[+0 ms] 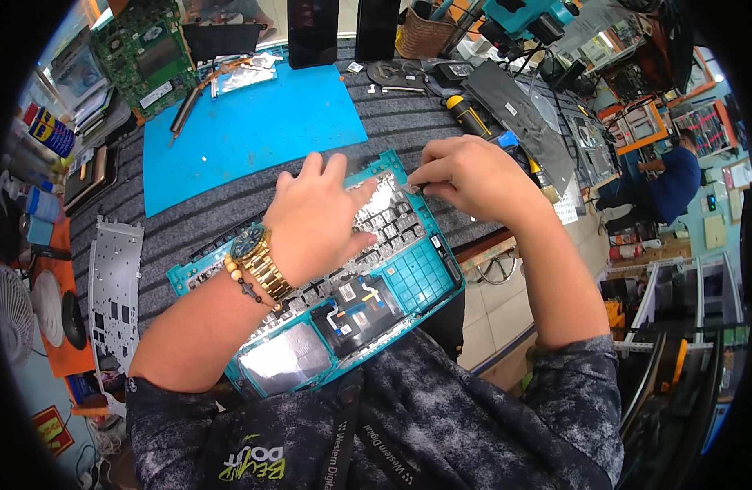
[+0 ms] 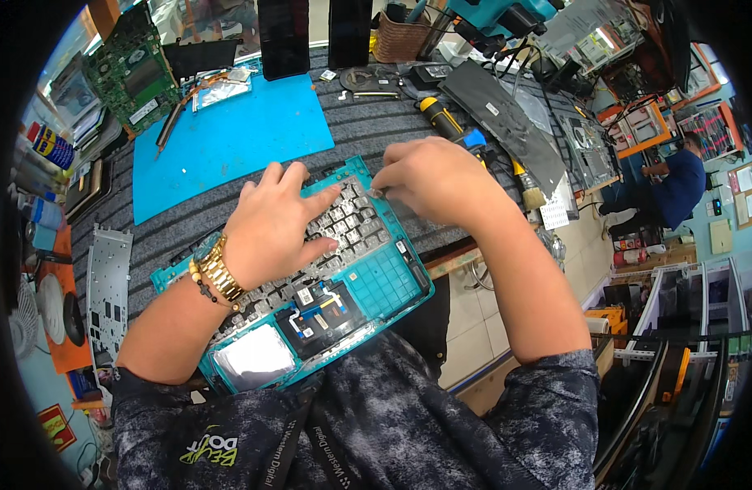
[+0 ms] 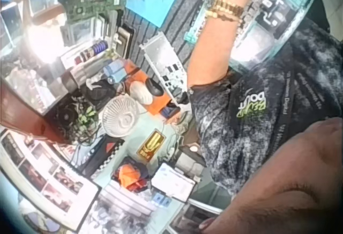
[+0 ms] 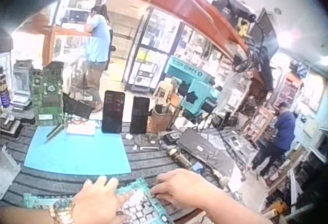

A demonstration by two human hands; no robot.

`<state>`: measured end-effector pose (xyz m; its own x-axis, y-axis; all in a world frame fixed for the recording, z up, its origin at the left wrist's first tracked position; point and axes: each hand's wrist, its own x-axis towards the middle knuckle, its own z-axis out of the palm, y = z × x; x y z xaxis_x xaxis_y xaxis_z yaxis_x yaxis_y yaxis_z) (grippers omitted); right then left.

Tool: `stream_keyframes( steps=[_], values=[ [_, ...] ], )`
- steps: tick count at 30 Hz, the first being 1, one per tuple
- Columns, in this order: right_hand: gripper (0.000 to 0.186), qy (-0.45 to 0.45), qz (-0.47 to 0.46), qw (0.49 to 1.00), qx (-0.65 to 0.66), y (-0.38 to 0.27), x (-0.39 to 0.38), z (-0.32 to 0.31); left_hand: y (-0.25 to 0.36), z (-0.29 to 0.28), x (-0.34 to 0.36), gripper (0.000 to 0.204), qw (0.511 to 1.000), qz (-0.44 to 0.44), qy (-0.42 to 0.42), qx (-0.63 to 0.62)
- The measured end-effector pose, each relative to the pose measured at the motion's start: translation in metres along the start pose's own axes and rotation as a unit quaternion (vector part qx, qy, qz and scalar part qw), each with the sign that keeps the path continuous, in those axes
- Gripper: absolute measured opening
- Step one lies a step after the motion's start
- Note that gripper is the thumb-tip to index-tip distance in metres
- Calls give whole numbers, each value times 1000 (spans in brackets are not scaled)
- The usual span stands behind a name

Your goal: The person works on the internal components of a laptop chassis, using a small blue tool to pry and handle internal cables and connectors.

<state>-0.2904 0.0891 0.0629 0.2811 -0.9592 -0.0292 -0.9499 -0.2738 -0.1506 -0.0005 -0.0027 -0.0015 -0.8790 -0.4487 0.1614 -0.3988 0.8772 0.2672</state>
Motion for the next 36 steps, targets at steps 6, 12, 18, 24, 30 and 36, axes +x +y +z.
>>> stream_keyframes(
  steps=[6,12,18,24,30,36],
  values=[
    [21,52,24,998,-37,-9,-10,-5,2,-1,-2,75,1000,-8,-1,3],
    [22,86,115,984,109,-31,-33,28,0,2,-2,78,1000,-1,19,0],
    [24,114,124,972,162,-33,-39,43,0,3,-3,77,1000,1,20,1],
    [25,113,148,973,136,-40,-39,42,0,2,-3,77,1000,-1,21,-5],
    [24,116,152,977,98,-46,-40,43,0,2,-2,77,1000,-1,19,-3],
    [24,113,150,977,98,-44,-40,41,0,2,-3,76,1000,0,20,-2]
  ],
)
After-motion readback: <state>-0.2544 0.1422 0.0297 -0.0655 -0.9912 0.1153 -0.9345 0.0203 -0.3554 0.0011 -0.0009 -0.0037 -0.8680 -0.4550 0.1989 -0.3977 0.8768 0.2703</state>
